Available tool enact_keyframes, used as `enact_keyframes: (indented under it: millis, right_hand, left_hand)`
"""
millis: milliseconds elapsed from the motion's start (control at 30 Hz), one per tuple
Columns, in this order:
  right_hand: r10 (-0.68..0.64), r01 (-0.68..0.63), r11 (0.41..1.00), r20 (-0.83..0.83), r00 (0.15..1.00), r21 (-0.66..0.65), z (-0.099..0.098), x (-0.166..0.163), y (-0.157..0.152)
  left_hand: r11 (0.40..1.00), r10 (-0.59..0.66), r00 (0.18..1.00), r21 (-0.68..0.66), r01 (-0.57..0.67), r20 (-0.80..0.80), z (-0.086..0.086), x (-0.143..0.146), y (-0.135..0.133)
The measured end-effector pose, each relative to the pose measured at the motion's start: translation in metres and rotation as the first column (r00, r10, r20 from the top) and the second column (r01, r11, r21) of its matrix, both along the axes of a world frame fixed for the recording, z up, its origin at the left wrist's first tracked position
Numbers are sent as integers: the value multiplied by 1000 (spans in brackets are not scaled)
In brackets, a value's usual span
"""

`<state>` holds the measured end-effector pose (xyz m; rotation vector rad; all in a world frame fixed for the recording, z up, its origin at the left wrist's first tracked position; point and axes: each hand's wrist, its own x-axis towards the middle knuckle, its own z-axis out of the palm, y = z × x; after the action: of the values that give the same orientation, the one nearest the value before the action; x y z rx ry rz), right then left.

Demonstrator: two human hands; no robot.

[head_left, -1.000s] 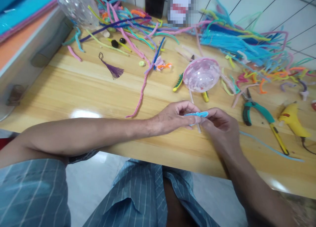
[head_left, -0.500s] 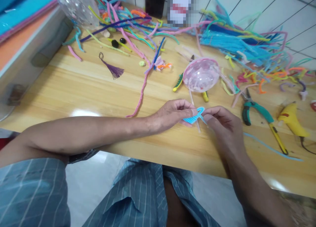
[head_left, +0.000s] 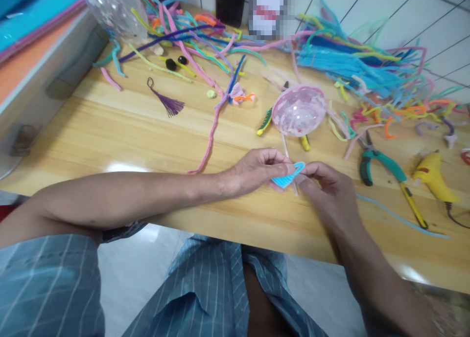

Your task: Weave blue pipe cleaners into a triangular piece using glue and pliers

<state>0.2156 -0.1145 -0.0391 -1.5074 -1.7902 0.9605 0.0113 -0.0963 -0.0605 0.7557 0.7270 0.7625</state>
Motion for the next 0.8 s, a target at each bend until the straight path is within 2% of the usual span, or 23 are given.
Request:
enact_keyframes:
  millis: [233,500,800]
  right_hand:
    - [-4,4,1000,-16,1000,0,-3,3,-2]
    - [-9,5,997,-60,998,-75,-4,3,-2]
    - [-24,3,993,-176,984,-120,-3,5,0]
  left_hand:
    - [1000,-13,1000,1,13,-22,-1,0,1]
    - [999,-19,1000,33,20,-25,-2,0,0]
    - [998,-45,997,-44,47,55,-3,0,4]
